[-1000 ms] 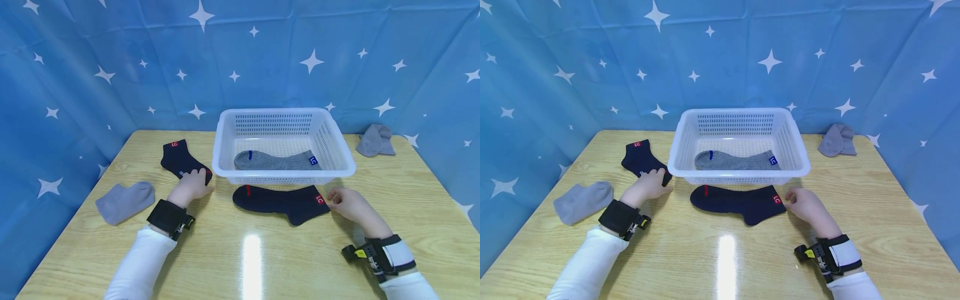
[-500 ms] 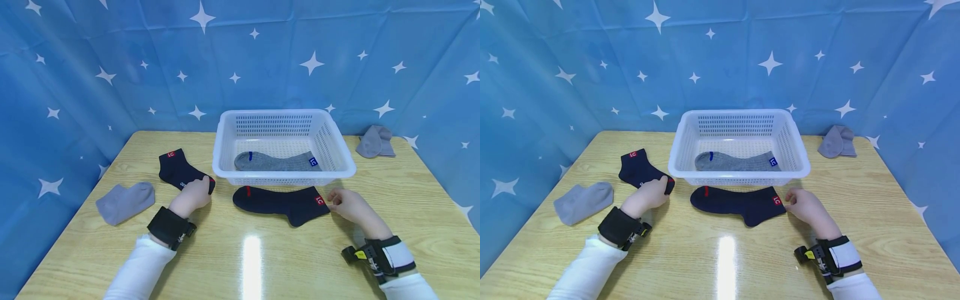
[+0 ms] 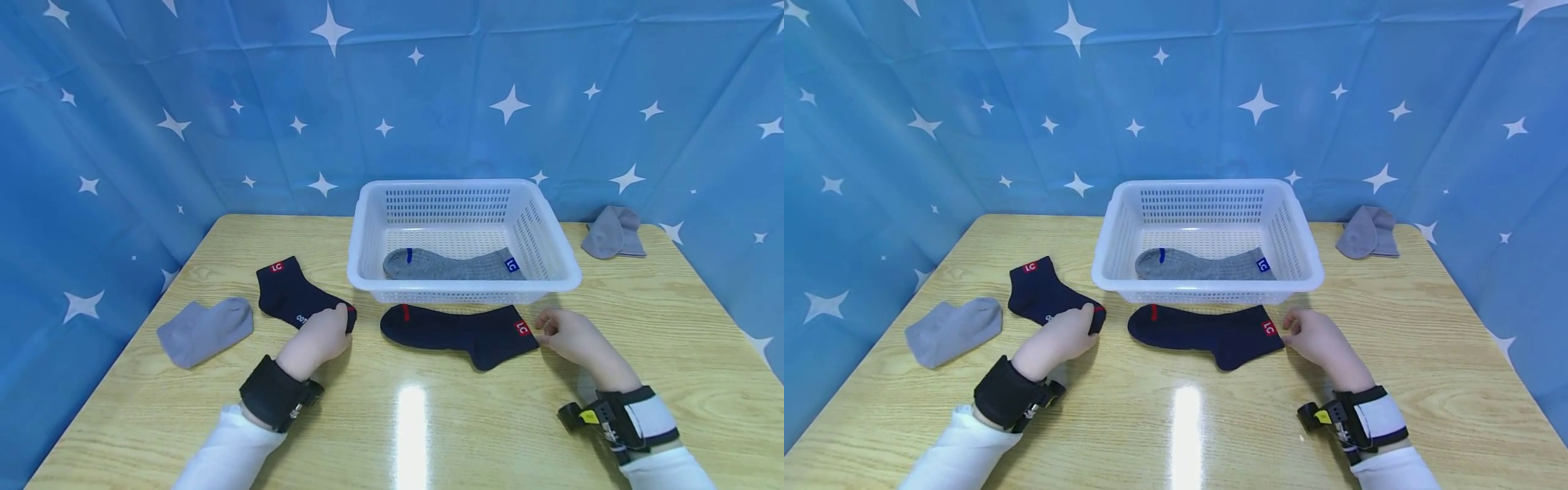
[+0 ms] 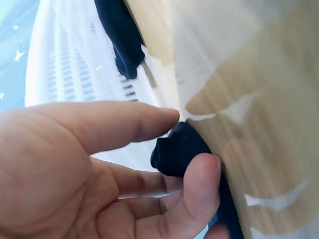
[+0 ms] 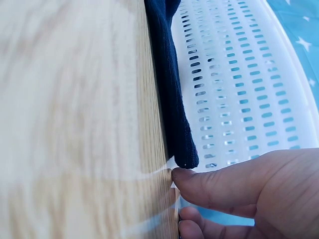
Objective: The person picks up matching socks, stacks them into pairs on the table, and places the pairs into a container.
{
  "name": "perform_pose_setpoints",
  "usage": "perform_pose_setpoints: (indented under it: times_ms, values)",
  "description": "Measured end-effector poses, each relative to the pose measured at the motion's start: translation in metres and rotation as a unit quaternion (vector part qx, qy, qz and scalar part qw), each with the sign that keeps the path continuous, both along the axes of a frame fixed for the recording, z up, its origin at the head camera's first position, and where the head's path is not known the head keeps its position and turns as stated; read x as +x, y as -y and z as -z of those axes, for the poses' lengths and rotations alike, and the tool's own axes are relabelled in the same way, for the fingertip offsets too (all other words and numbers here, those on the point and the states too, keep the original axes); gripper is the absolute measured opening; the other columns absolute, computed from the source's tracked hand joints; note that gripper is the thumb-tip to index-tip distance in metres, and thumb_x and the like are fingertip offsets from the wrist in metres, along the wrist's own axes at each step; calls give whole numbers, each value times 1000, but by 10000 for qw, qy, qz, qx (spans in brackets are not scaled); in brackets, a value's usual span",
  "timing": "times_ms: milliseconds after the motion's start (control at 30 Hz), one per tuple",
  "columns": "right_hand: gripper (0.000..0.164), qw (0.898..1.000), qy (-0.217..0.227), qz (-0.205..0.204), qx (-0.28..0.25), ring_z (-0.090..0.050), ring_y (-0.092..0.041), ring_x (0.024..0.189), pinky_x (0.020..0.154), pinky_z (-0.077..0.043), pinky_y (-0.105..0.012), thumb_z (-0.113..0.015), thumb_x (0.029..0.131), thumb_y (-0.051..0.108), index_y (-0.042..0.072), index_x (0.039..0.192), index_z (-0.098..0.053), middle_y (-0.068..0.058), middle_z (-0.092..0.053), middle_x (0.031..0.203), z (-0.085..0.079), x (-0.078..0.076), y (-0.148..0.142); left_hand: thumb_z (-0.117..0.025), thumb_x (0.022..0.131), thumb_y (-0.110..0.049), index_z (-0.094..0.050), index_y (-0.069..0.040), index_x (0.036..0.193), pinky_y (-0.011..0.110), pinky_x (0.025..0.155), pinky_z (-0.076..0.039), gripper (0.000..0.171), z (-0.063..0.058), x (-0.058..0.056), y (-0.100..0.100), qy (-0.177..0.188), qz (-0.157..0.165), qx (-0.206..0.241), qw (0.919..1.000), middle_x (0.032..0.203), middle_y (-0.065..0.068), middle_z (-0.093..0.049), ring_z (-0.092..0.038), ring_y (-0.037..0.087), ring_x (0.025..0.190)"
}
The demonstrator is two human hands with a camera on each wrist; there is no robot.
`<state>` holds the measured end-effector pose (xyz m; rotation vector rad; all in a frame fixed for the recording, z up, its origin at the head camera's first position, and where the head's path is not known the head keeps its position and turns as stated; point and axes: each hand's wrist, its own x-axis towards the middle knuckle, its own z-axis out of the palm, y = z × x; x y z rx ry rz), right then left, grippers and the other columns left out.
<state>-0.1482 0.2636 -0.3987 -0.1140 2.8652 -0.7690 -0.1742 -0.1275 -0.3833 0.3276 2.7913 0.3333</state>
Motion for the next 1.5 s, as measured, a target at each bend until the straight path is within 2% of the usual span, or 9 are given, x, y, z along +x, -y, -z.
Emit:
perform_pose_setpoints:
  times_ms: [300, 533, 700, 833, 933, 1067, 1267, 1367, 1500]
  values:
    - [14, 10000, 15, 14, -6, -46, -16, 63, 56, -37, -29, -65, 82, 7, -2, 92, -60, -6, -55, 72, 1, 0, 0, -57, 94, -23, -47, 17, 120, 43, 76, -50, 49, -3, 25, -12, 136, 198, 222, 9995, 109, 30, -60, -62, 33, 90]
    - [15, 10000, 69, 40, 20, -48, -17, 65, 56, -38, -30, -66, 82, 7, -3, 92, -60, -6, -56, 73, -1, -1, 0, -56, 95, -28, -44, 19, 127, 47, 91, -47, 57, -8, 45, -18, 355, 455, 329, 9978, 123, 32, -55, -58, 40, 111]
    - [16, 10000, 7, -20, -3, -49, -17, 65, 57, -39, -30, -67, 81, 8, -3, 90, -60, -7, -57, 73, -2, -1, 0, -59, 94, -32, -46, 17, 127, 46, 91, -47, 60, -11, 58, -22, 542, 693, 341, 9955, 121, 29, -57, -59, 38, 110]
    - [15, 10000, -41, -64, -16, -48, -16, 64, 57, -38, -30, -67, 81, 8, -2, 89, -59, -6, -57, 72, -2, 0, 0, -59, 93, -38, -41, 11, 135, 47, 94, -46, 67, -16, 66, -23, 860, 747, 335, 9929, 127, 27, -54, -57, 36, 115]
    - [15, 10000, -9, -61, -24, -47, -15, 62, 56, -37, -29, -66, 81, 9, -2, 89, -59, -5, -56, 70, -3, 0, 0, -59, 92, -41, -44, 2, 135, 46, 89, -48, 63, -21, 65, -16, 763, 880, 245, 9929, 122, 22, -57, -59, 33, 110]
    - [15, 10000, 20, -51, -18, -46, -15, 62, 55, -37, -29, -65, 82, 9, -2, 90, -59, -6, -56, 71, -3, -1, 0, -61, 91, -38, -57, -8, 125, 48, 80, -48, 45, -28, 55, 2, 435, 858, -73, 9953, 110, 16, -57, -56, 30, 99]
    - [15, 10000, 41, -19, -18, -46, -16, 62, 55, -37, -30, -66, 82, 9, -2, 90, -59, -6, -55, 72, -2, -1, 1, -59, 94, -28, -61, -15, 128, 56, 92, -42, 37, -30, 40, 23, 774, 499, -348, 9951, 126, 24, -49, -47, 41, 116]
    - [16, 10000, 65, 8, -2, -46, -16, 62, 55, -37, -30, -67, 82, 9, -2, 90, -59, -5, -55, 72, -2, -1, 1, -58, 94, -26, -60, -15, 129, 56, 96, -39, 37, -28, 36, 26, 908, 497, -343, 9940, 129, 26, -47, -45, 44, 120]
    - [15, 9999, 102, 70, 17, -47, -17, 63, 55, -37, -30, -66, 83, 9, -2, 91, -59, -6, -56, 72, -2, -2, 0, -61, 92, -27, -59, -16, 130, 53, 93, -42, 40, -29, 35, 25, 896, 648, -378, 9932, 124, 25, -48, -48, 42, 114]
